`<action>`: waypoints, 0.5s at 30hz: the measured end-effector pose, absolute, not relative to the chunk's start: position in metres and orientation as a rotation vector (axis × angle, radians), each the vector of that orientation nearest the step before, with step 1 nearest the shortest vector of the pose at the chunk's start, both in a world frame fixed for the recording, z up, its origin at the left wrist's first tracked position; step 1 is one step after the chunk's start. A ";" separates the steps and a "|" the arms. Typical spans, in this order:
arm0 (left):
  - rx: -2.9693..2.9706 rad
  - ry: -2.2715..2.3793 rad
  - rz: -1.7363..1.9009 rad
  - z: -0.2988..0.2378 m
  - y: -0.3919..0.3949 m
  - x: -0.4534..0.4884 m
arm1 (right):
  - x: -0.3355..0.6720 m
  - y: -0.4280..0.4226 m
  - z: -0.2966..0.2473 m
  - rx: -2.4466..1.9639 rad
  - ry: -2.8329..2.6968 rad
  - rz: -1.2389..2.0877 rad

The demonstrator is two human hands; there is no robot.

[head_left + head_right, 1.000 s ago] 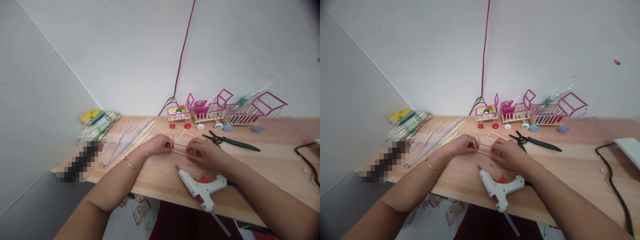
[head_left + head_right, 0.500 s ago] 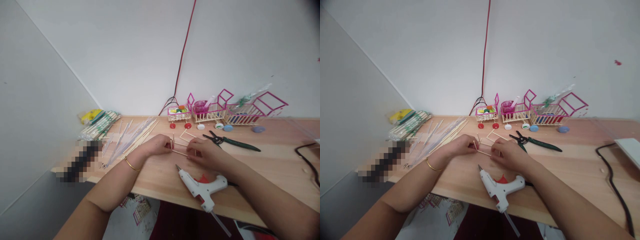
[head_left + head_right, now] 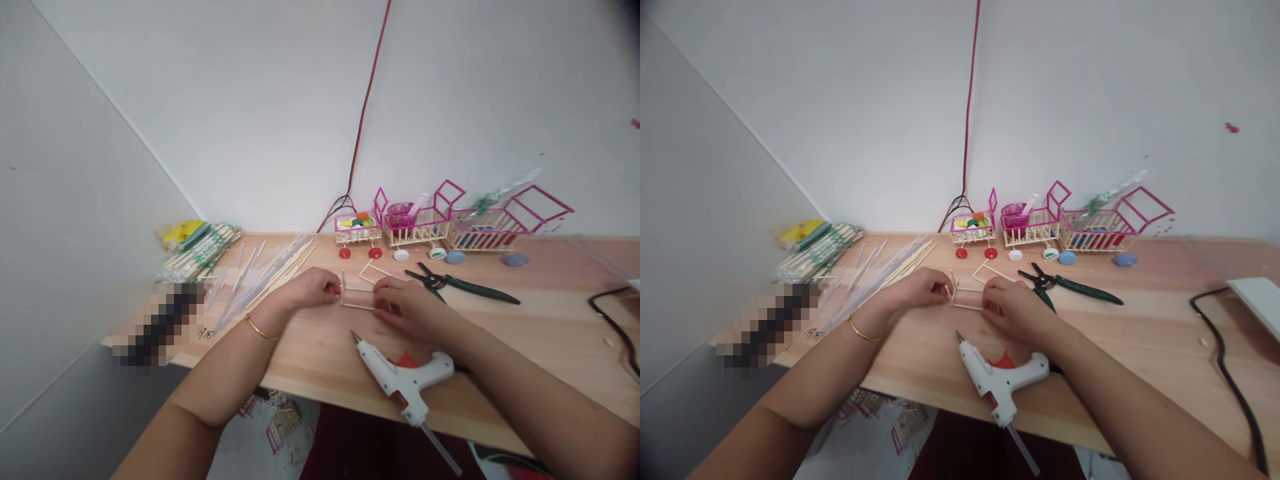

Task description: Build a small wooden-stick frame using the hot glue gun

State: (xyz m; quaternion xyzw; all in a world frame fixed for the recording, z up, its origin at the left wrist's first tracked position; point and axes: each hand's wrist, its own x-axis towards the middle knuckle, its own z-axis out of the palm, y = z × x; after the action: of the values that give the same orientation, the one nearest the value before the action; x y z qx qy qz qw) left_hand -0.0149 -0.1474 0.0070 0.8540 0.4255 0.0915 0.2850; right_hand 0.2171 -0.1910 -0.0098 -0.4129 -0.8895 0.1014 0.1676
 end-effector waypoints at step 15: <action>1.969 1.103 0.582 -0.006 -0.140 -0.015 | 0.217 -0.184 -0.014 -1.122 -2.455 0.230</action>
State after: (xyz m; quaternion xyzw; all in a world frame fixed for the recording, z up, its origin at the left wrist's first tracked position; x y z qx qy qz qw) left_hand -0.0155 -0.1396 -0.0064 0.7764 0.4347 0.2296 0.3943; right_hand 0.2173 -0.1840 -0.0139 -0.4046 -0.8852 0.0829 0.2143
